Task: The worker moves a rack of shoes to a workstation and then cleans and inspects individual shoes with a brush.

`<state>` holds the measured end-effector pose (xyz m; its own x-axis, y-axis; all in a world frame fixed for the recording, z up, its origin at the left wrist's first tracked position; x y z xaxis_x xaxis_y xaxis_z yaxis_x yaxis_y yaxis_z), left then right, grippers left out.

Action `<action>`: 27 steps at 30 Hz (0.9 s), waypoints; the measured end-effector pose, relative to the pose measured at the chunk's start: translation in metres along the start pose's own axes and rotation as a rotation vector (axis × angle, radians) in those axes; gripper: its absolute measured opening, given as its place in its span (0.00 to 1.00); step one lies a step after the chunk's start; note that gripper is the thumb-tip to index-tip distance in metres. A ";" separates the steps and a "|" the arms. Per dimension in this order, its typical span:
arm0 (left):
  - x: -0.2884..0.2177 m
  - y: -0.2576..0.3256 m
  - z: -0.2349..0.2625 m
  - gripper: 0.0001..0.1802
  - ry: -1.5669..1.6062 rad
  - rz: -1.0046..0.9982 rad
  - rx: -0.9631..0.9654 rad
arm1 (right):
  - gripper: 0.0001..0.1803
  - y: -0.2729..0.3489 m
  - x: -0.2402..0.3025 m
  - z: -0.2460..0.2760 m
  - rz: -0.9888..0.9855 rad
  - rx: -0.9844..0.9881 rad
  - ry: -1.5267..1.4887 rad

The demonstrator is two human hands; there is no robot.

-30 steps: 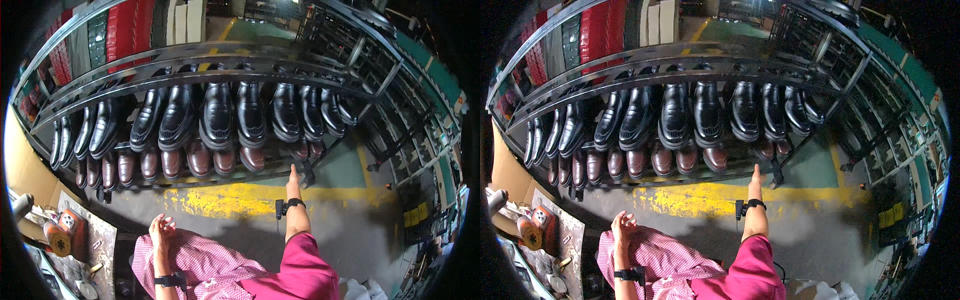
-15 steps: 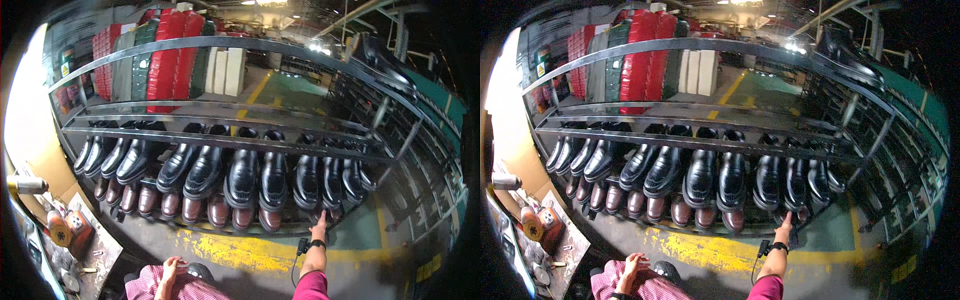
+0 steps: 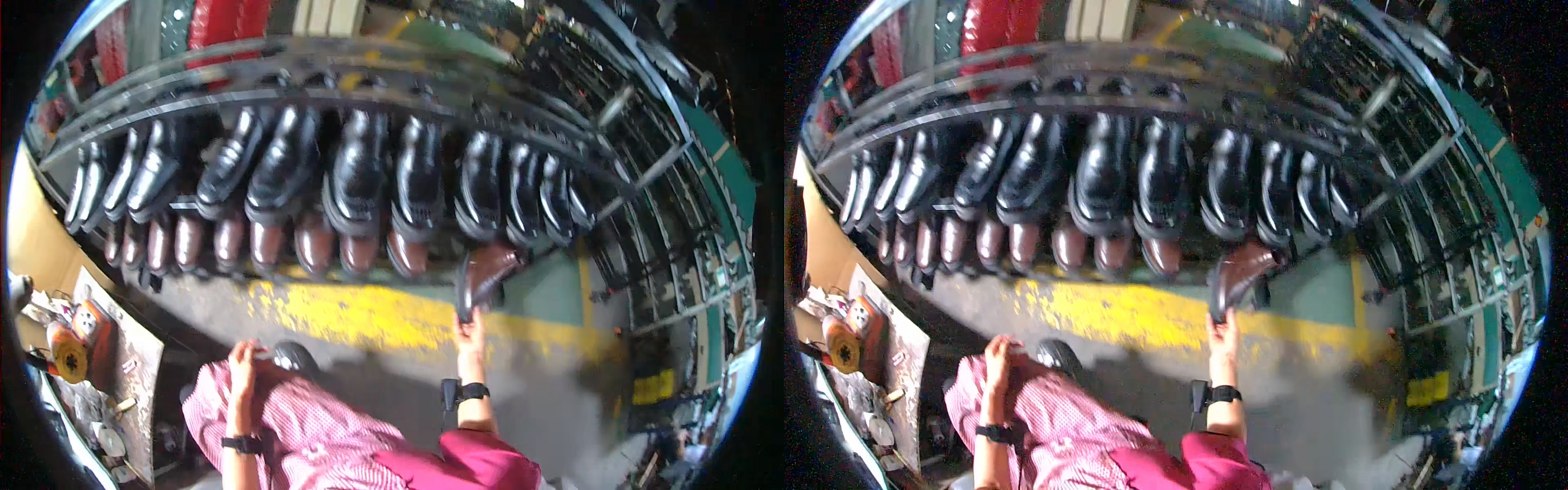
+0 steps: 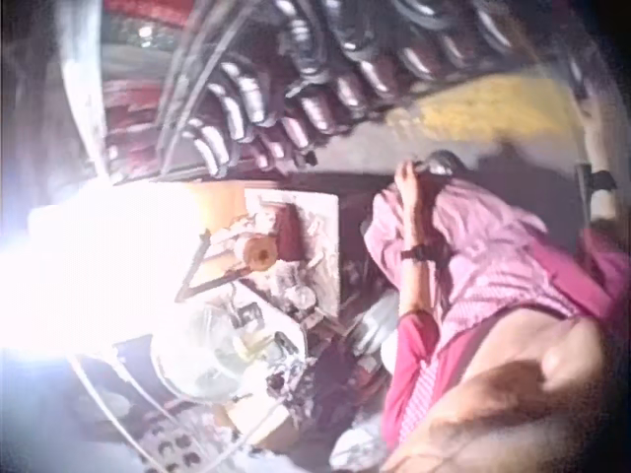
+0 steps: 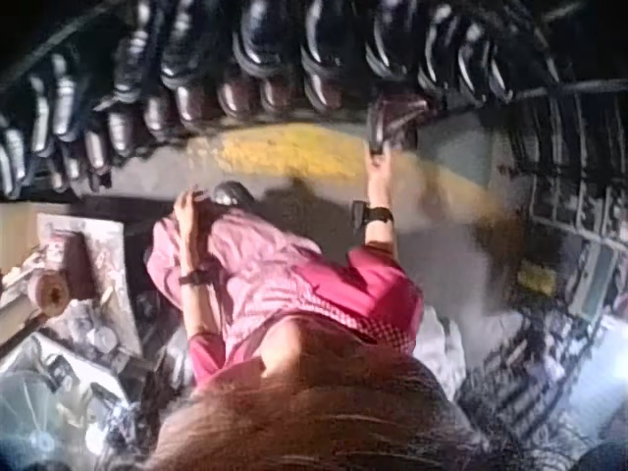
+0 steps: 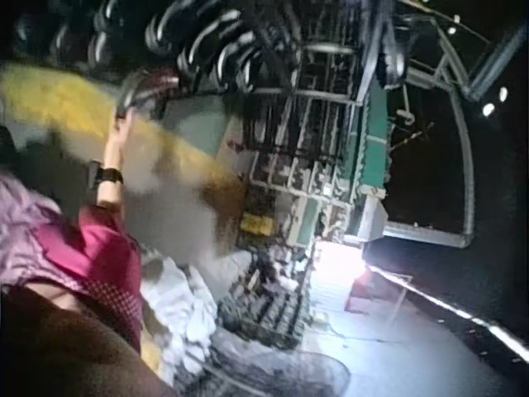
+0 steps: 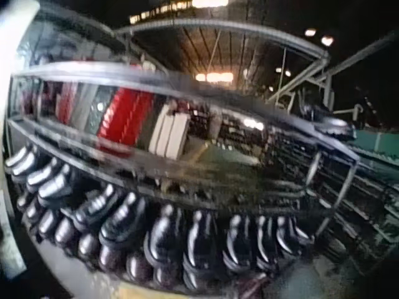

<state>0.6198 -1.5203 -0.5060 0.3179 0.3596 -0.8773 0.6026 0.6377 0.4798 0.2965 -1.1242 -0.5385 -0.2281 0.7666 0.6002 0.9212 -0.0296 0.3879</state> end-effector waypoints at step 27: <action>-0.006 0.115 -0.042 0.23 0.303 0.012 0.025 | 0.19 0.251 -0.116 -0.208 0.444 1.584 1.234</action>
<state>0.6561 -1.4203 -0.4453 0.0946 0.5566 -0.8254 0.6194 0.6162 0.4865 0.4889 -1.3538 -0.3651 0.6181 0.0998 0.7798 0.2200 0.9303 -0.2934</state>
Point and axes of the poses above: each hand's wrist, its own y-axis away from the middle knuckle, its own z-axis out of the back of the hand, x = y × z, the point moved 2 cm from there along -y, towards the middle knuckle, and after that the axes turned 9 degrees about z, right-handed, at the moved point
